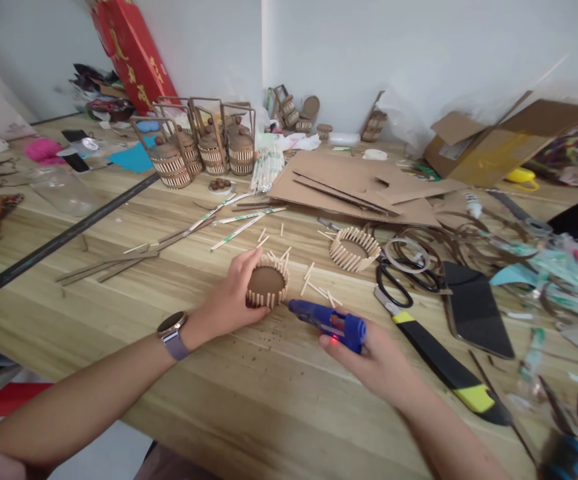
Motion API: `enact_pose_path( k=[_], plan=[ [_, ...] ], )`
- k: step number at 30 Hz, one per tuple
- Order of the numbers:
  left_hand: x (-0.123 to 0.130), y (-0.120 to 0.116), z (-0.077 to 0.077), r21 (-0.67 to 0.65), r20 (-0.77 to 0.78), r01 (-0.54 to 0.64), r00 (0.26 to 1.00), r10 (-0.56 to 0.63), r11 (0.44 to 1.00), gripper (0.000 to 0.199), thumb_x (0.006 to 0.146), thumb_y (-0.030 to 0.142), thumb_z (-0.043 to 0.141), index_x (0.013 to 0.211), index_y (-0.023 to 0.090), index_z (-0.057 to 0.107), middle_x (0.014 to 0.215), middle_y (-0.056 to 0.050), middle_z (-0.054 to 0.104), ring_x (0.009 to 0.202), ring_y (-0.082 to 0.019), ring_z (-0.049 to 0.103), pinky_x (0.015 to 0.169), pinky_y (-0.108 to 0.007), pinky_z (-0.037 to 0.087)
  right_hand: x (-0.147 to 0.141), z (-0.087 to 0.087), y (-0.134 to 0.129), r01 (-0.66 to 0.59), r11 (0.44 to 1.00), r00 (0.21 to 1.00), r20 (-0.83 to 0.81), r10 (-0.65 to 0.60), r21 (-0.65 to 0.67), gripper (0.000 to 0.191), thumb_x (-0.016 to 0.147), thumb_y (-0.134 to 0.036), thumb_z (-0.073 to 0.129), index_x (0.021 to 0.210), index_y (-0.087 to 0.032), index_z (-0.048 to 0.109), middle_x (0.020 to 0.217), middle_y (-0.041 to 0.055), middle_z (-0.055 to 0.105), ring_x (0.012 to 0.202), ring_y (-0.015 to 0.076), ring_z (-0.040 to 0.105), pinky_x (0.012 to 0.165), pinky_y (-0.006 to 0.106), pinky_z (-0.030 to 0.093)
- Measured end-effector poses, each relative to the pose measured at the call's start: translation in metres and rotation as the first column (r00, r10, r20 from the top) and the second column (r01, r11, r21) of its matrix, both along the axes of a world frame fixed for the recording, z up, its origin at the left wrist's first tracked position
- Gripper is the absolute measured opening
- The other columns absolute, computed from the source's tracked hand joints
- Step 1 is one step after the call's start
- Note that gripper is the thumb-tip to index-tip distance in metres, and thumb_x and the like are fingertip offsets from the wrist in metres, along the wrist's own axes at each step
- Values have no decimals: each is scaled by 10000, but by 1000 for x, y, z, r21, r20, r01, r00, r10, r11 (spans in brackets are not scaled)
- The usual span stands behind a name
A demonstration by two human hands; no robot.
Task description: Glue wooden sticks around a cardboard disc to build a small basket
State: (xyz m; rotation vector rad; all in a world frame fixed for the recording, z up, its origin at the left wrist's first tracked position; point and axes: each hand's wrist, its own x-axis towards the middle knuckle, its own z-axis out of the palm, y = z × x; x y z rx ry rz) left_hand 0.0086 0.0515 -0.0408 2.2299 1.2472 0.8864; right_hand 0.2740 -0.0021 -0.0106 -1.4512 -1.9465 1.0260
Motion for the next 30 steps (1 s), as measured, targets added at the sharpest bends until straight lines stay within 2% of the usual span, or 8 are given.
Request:
enact_pose_path(
  k=[7, 15, 30],
  plan=[
    [-1, 0, -1, 5, 14, 19, 1000, -19, 1000, 1112, 689, 157, 760, 1520, 309, 36, 1494, -156, 239, 1401, -353, 307, 1116, -555, 375, -13, 1, -3, -56, 996, 986, 161, 45, 65, 265, 867, -427, 527, 877, -192, 651, 732, 40, 698, 632, 203, 640, 579, 296, 512],
    [-1, 0, 1, 12, 3, 30, 1000, -30, 999, 1096, 699, 154, 751, 1517, 303, 36, 1487, -159, 246, 1398, -340, 315, 1116, -548, 375, -19, 4, -3, -104, 988, 976, 204, 78, 118, 222, 889, -394, 498, 809, -218, 606, 737, 37, 673, 639, 185, 621, 604, 286, 494],
    [-1, 0, 2, 21, 0, 37, 999, -37, 999, 1095, 704, 156, 751, 1515, 311, 31, 1478, -163, 250, 1397, -348, 310, 1114, -558, 376, -22, 6, -2, -114, 984, 971, 227, 81, 137, 224, 901, -391, 482, 821, -221, 604, 752, 40, 671, 666, 195, 627, 629, 300, 493]
  ],
)
